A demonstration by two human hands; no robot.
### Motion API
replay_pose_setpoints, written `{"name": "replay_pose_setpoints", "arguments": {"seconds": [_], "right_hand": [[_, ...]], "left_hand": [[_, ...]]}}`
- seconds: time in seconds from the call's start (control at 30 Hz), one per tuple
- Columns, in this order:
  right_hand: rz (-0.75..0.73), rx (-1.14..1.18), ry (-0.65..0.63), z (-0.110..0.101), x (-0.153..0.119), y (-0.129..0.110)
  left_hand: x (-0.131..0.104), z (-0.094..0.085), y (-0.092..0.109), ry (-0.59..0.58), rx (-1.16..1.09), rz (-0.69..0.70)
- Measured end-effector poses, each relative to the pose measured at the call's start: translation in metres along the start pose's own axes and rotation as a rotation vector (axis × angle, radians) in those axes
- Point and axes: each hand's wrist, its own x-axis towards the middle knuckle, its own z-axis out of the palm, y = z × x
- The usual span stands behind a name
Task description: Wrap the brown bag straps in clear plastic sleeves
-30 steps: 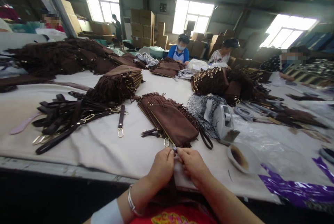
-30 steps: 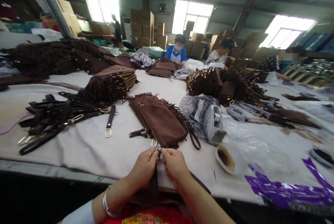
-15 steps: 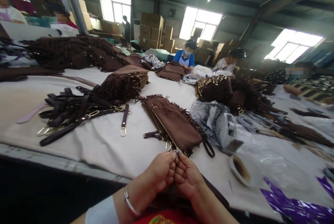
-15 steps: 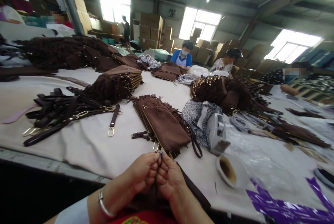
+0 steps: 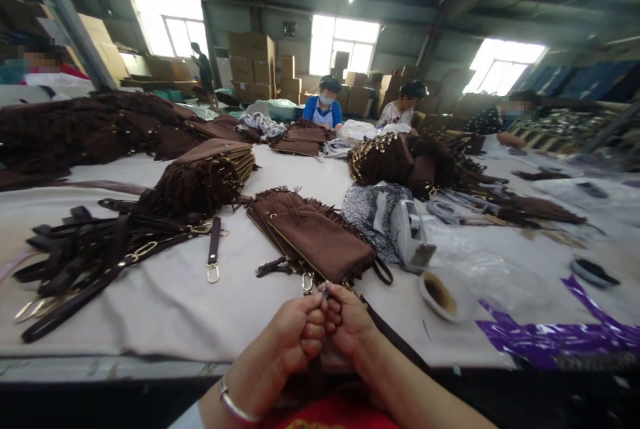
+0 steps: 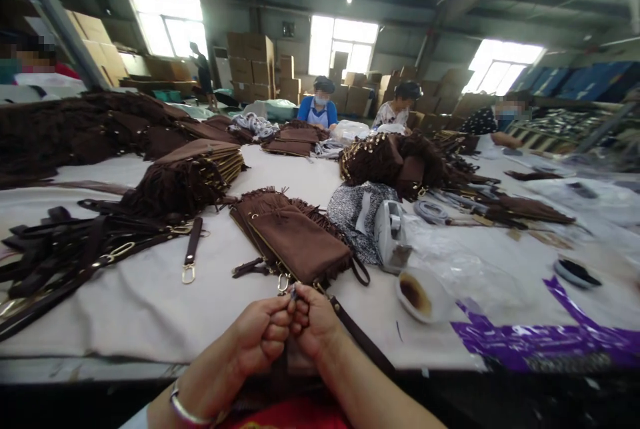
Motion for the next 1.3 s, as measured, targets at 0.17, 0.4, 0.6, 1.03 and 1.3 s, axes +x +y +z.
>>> {"name": "replay_pose_setpoints", "arguments": {"seconds": [0.17,0.4,0.6,1.03,1.3], "right_hand": [[-0.030,-0.514,0.045,-0.009,-0.044,-0.019],[-0.666,-1.842,0.324,-0.074,-0.104,-0.052],[-0.592,-2.092,0.377,-0.098,-0.113,-0.038],[-0.169,-1.102,0.211,-0.082,-0.136,-0.062],[-0.124,-0.434,0.163,-0.098,-0.123,-0.039]], "left_hand": [[-0.009,-0.023,0.018,0.194,0.747,0.335],[0.008,-0.037,0.062,0.543,1.060,0.605],[0.046,-0.013,0.072,0.559,0.514,0.432],[0.069,0.021,0.067,0.486,0.344,0.430],[0.060,0.047,0.101,0.408,0.708,0.957]]}}
